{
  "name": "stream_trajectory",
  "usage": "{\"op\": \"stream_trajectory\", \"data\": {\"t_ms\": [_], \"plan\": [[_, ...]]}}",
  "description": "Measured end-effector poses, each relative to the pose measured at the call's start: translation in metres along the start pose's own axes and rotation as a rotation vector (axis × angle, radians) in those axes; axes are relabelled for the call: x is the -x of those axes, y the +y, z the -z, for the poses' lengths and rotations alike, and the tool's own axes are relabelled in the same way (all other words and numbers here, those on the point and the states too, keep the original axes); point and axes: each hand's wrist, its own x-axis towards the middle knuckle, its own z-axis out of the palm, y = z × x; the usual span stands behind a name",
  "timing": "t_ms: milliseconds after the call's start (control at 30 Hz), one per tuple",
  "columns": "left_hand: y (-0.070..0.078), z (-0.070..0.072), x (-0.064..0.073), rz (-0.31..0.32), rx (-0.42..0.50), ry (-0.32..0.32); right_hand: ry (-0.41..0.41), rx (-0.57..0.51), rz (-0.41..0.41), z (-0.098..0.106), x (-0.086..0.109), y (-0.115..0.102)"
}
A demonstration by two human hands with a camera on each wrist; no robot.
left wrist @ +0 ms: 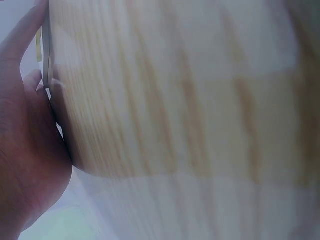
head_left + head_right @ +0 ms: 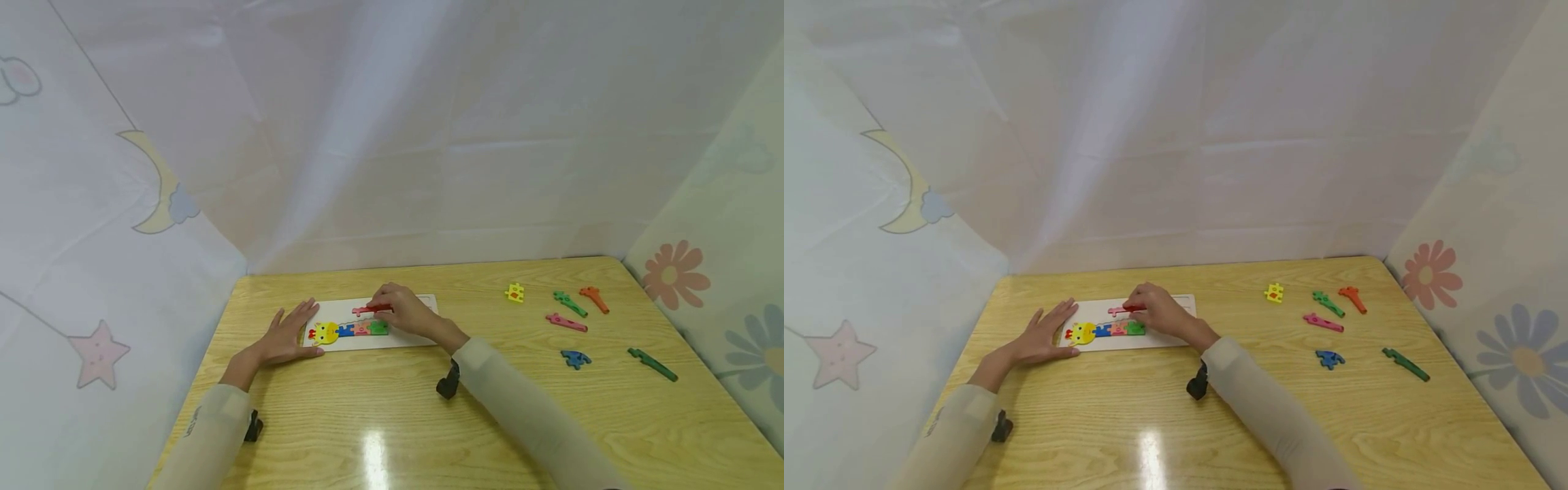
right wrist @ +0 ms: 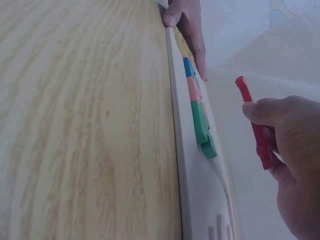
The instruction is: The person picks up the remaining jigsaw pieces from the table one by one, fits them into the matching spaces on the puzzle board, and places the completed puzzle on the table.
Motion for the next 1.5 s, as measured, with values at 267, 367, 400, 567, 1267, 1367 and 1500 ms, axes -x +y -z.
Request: {"op": "stream_trajectory", "data": {"t_ms": [267,367,400,567,1267,1367,1500], "plan": [[-0.002,-0.002,-0.001,-0.007,-0.006,0.007,-0.013,-0.011,0.004,-0.006,0.000,0.002],[-0.002,-0.002,0.000,-0.012,-0.008,0.011,-0.021,-0.014,0.007,-0.008,0.000,0.003],[-0.001,-0.002,0.000,-0.016,-0.010,0.014,-0.021,-0.015,0.007,-0.009,0.000,0.003],[0.006,0.002,0.000,-0.024,-0.013,0.017,-0.020,-0.026,0.005,-0.011,-0.001,0.004],[0.010,0.004,0.002,-0.018,-0.014,0.012,-0.057,-0.035,-0.007,-0.025,-0.009,0.000],[0.011,0.006,0.002,-0.010,-0.012,0.004,-0.058,-0.027,-0.007,-0.027,-0.010,0.000],[0.013,0.008,0.002,0.007,-0.027,-0.010,-0.061,-0.026,-0.015,-0.028,-0.011,-0.001]]}}
